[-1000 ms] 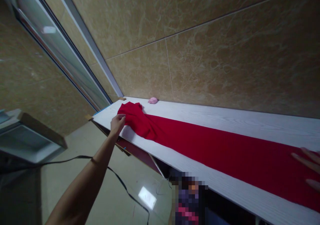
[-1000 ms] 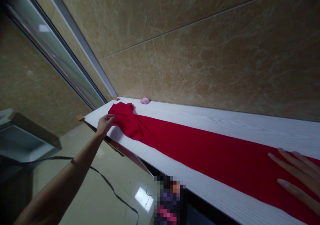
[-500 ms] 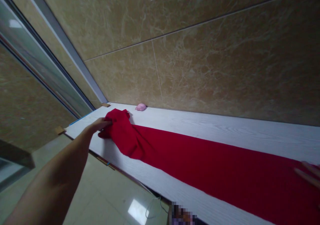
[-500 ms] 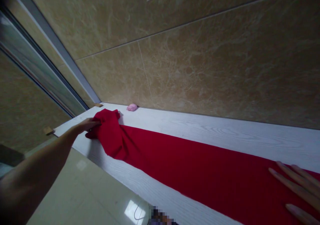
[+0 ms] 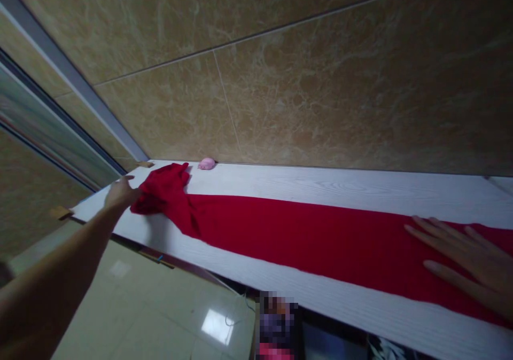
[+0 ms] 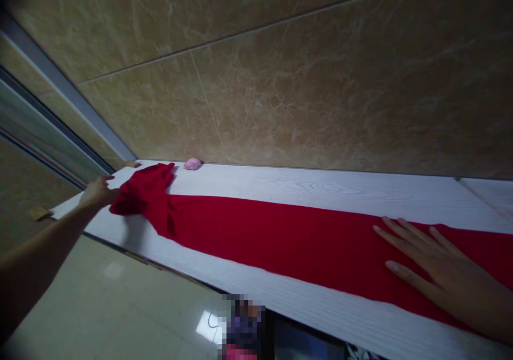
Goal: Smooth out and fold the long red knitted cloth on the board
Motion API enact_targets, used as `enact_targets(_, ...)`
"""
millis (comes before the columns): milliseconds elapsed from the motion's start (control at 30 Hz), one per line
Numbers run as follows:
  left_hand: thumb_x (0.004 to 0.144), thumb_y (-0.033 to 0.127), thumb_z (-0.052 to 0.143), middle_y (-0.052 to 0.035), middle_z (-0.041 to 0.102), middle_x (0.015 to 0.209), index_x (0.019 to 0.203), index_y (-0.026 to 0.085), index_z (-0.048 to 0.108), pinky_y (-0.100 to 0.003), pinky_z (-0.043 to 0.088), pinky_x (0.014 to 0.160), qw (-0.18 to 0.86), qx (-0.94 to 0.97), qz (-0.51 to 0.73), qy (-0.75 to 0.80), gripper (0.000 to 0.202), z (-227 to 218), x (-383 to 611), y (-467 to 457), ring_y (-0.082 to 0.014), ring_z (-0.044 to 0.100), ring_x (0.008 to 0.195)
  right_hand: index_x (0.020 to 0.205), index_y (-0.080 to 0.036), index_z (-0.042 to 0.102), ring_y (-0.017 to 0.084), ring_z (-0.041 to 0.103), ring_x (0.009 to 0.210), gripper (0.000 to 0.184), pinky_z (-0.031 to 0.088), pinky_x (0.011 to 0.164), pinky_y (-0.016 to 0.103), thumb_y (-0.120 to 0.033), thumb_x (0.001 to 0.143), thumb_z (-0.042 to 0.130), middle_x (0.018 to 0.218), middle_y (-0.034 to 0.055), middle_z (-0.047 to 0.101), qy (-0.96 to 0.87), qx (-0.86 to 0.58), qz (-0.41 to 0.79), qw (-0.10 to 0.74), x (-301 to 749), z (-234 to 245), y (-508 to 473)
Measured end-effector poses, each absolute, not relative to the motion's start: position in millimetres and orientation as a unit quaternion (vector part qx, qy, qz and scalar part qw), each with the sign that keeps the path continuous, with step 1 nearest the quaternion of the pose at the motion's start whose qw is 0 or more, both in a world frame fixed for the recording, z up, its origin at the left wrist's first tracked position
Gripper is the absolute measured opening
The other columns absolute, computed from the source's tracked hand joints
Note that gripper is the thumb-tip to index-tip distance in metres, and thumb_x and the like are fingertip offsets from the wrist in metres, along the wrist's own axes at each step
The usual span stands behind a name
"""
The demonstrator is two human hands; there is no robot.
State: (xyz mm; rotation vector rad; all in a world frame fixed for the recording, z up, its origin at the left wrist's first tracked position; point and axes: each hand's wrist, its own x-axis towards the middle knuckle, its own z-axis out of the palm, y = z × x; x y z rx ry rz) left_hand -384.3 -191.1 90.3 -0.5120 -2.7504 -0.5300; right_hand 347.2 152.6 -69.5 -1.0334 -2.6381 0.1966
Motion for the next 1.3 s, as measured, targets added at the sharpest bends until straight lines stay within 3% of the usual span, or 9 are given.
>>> enact_targets(133,0.089,0.019,0.054,-0.0013,0.08,0.121,0.111,0.019,0.075,-0.034,0.055,0.11,0.096,-0.368,-0.161,-0.911,0.031,74,-329,-183,-0.0215,0.071,0.113,0.161,-0.035,0.06,0.034,0.036,0.161,0.084,0.019,0.135,0.058,-0.083,0.097,0.036,0.168,0.0118,0.05,-0.925,-0.351,0.085,0.115,344,-63,150)
enact_targets(233,0.093,0.024,0.051,-0.0063,0.079,0.131,0.11,0.022,0.08,-0.044,0.049,0.119,0.091,-0.589,-0.132,-0.792,0.034,58,-279,-192,-0.0273,0.067,0.129,0.161,-0.034,0.06,0.034,0.035,0.161,0.087,0.02,0.134,0.059,-0.085,0.097,0.031,0.168,0.0127,0.051,-0.926,-0.351,0.082,0.109,342,-60,148)
enact_targets(400,0.096,0.023,0.054,-0.0093,0.072,0.147,0.128,0.029,0.081,-0.052,0.051,0.117,0.079,-0.684,-0.084,-0.72,0.043,37,-237,-209,-0.0314,0.062,0.141,0.16,-0.03,0.061,0.031,0.035,0.162,0.084,0.018,0.134,0.052,-0.079,0.103,0.027,0.169,0.0147,0.049,-0.931,-0.339,0.065,0.121,343,-64,151)
enact_targets(600,0.099,0.021,0.059,-0.0079,0.08,0.134,0.114,0.028,0.085,-0.052,0.052,0.113,0.089,-0.729,-0.053,-0.677,0.031,29,-247,-210,-0.0304,0.068,0.135,0.163,-0.035,0.056,0.036,0.037,0.16,0.091,0.026,0.13,0.069,-0.088,0.094,0.03,0.169,0.0067,0.05,-0.935,-0.329,0.057,0.117,341,-62,156)
enact_targets(733,0.095,0.015,0.052,-0.0073,0.077,0.14,0.131,0.029,0.081,-0.049,0.053,0.113,0.09,-0.729,-0.056,-0.676,0.048,28,-257,-219,-0.0287,0.069,0.133,0.165,-0.034,0.053,0.037,0.036,0.16,0.087,0.025,0.13,0.069,-0.083,0.095,0.035,0.17,0.0065,0.049,-0.939,-0.328,0.053,0.088,337,-51,152)
enact_targets(900,0.103,0.032,0.055,-0.0096,0.084,0.121,0.113,0.026,0.085,-0.046,0.054,0.103,0.128,-0.723,-0.041,-0.677,0.032,23,-267,-223,-0.0297,0.075,0.115,0.165,-0.031,0.051,0.035,0.033,0.161,0.086,0.023,0.131,0.068,-0.08,0.097,0.035,0.171,0.0081,0.046,-0.939,-0.33,0.045,0.088,336,-49,149)
enact_targets(1100,0.099,0.035,0.059,-0.0105,0.08,0.098,0.099,0.026,0.085,-0.04,0.049,0.083,0.22,-0.642,-0.055,-0.733,0.027,19,-265,-223,-0.0297,0.07,0.095,0.166,-0.031,0.05,0.036,0.034,0.161,0.082,0.025,0.13,0.068,-0.075,0.099,0.036,0.173,0.0089,0.045,-0.942,-0.324,0.026,0.078,337,-47,147)
enact_targets(1300,0.094,0.036,0.058,-0.0052,0.076,0.084,0.104,0.025,0.083,-0.033,0.044,0.072,0.2,-0.516,-0.095,-0.828,0.029,17,-240,-223,-0.0239,0.067,0.074,0.166,-0.029,0.05,0.034,0.032,0.162,0.085,0.027,0.131,0.065,-0.076,0.098,0.033,0.173,0.0084,0.044,-0.941,-0.333,0.028,0.057,334,-39,143)
